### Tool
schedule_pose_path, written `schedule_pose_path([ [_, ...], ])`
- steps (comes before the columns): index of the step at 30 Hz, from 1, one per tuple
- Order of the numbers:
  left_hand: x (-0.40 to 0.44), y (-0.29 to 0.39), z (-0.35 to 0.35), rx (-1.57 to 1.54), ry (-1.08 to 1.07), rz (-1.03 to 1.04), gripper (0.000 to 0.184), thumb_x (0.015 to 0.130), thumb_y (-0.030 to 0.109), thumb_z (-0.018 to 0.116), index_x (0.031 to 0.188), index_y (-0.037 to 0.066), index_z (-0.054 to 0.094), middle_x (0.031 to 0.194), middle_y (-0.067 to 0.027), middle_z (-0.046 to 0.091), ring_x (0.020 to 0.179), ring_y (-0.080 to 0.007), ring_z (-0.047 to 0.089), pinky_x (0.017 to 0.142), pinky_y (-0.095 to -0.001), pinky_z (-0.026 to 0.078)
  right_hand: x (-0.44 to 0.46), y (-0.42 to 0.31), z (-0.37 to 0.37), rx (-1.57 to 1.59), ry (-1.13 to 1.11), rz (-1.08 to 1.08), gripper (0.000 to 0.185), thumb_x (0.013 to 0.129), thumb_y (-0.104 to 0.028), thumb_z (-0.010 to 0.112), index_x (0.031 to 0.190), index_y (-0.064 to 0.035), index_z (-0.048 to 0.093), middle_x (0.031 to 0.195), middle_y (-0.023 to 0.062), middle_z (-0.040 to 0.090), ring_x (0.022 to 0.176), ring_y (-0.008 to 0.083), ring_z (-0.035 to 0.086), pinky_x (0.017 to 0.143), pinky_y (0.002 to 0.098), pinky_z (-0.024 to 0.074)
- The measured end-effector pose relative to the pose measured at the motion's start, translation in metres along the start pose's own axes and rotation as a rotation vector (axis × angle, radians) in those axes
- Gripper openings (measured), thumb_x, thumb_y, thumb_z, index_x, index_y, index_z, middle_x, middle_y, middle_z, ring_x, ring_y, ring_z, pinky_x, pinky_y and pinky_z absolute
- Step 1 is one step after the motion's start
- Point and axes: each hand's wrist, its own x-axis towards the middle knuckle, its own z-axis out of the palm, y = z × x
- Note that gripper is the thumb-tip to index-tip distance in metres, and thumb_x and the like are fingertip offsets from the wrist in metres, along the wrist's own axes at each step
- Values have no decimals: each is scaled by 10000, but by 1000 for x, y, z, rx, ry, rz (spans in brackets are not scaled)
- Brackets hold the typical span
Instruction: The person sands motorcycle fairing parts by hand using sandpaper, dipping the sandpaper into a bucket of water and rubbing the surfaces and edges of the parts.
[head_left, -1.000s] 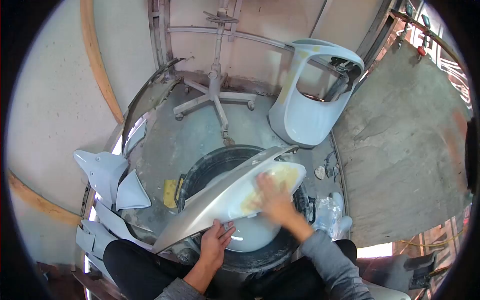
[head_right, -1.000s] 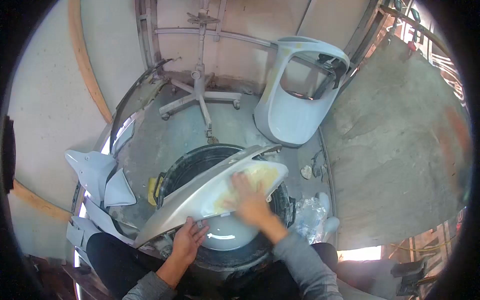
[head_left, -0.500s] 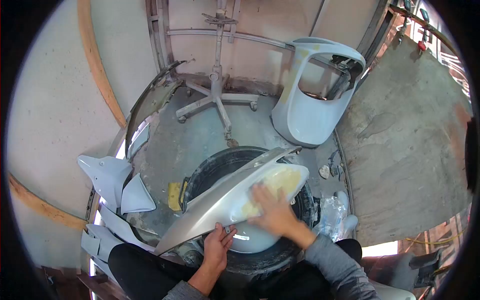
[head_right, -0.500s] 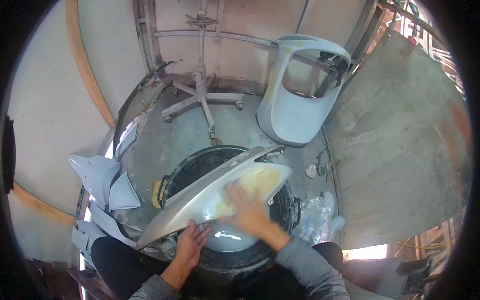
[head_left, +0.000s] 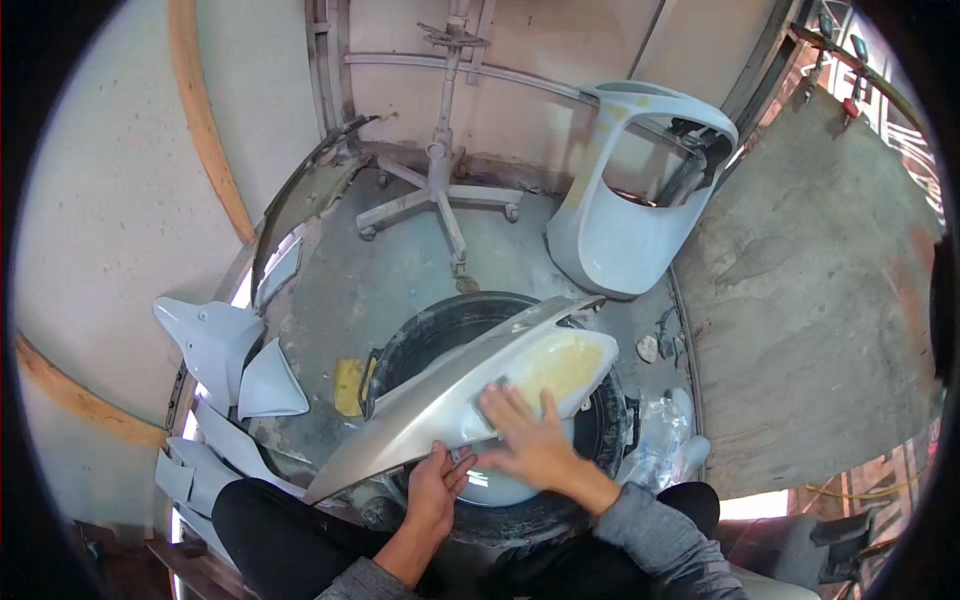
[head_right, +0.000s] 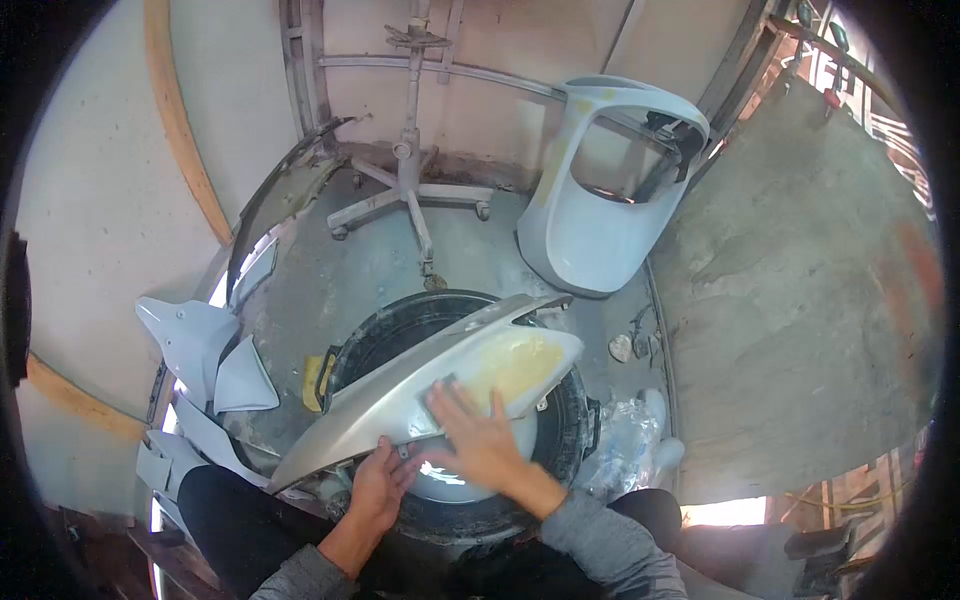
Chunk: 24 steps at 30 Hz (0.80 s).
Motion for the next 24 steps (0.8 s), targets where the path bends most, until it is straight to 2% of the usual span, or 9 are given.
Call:
schedule_pose_path([
  [3,-4,-1,-1,3,0,-8,476,1062,459,432,1383,111,485,1319,-61,600,1235,-226,564,987,-354,383,26,61,-7,161,144,544,877,927,-586,546,1572,-62,266,1642,176,230,1522,334,219,1148,658,187],
  [4,-4,0,1,-9,-16,14,473,1061,462,433,1380,117,491,1315,-52,603,1232,-221,566,982,-352,385,22,56,-3,156,144,537,877,927,-586,546,1572,-62,266,1642,176,230,1522,334,219,1148,658,187],
  [7,0,-4,-3,-17,-4,-4,471,1059,465,435,1378,122,488,1301,-45,613,1227,-221,572,978,-356,381,0,-3,-14,-12,-140,84,873,940,-550,537,1584,-60,208,1653,171,193,1521,330,224,1137,673,194],
  [10,1,-2,-3,7,1,-12,463,1058,468,435,1369,130,491,1298,-45,612,1214,-223,580,974,-362,382,11,56,13,40,111,262,935,903,-641,541,1569,-48,260,1646,163,222,1527,335,201,1128,703,161],
  [11,0,-1,-2,11,6,-3,456,1058,468,435,1362,134,497,1297,-43,612,1209,-221,581,967,-363,387,22,76,-4,154,110,487,943,906,-657,526,1573,-51,249,1648,160,219,1530,332,191,1137,692,155],
  [15,0,-1,-1,7,29,1,442,1057,466,439,1349,140,505,1292,-40,613,1199,-222,586,954,-364,394,11,26,-15,6,-50,136,882,931,-628,514,1566,-64,276,1641,154,245,1528,304,208,1154,674,142],
  [22,2,-2,-4,27,27,0,454,1057,466,440,1364,136,497,1303,-39,615,1192,-226,590,961,-358,391,23,66,2,75,136,479,903,914,-672,501,1563,-80,294,1637,151,257,1526,307,209,1154,682,140],
  [23,1,-3,-4,20,36,-9,457,1059,463,436,1370,133,491,1309,-45,614,1188,-227,593,965,-362,391,14,47,4,66,117,284,895,916,-670,499,1553,-72,309,1632,154,266,1526,288,212,1152,683,148],
  [24,2,-2,-3,14,42,-14,460,1061,459,432,1376,129,486,1315,-50,614,1183,-228,596,970,-365,391,12,40,-7,64,122,284,895,916,-670,499,1553,-72,309,1632,154,266,1526,288,212,1152,683,148],
])
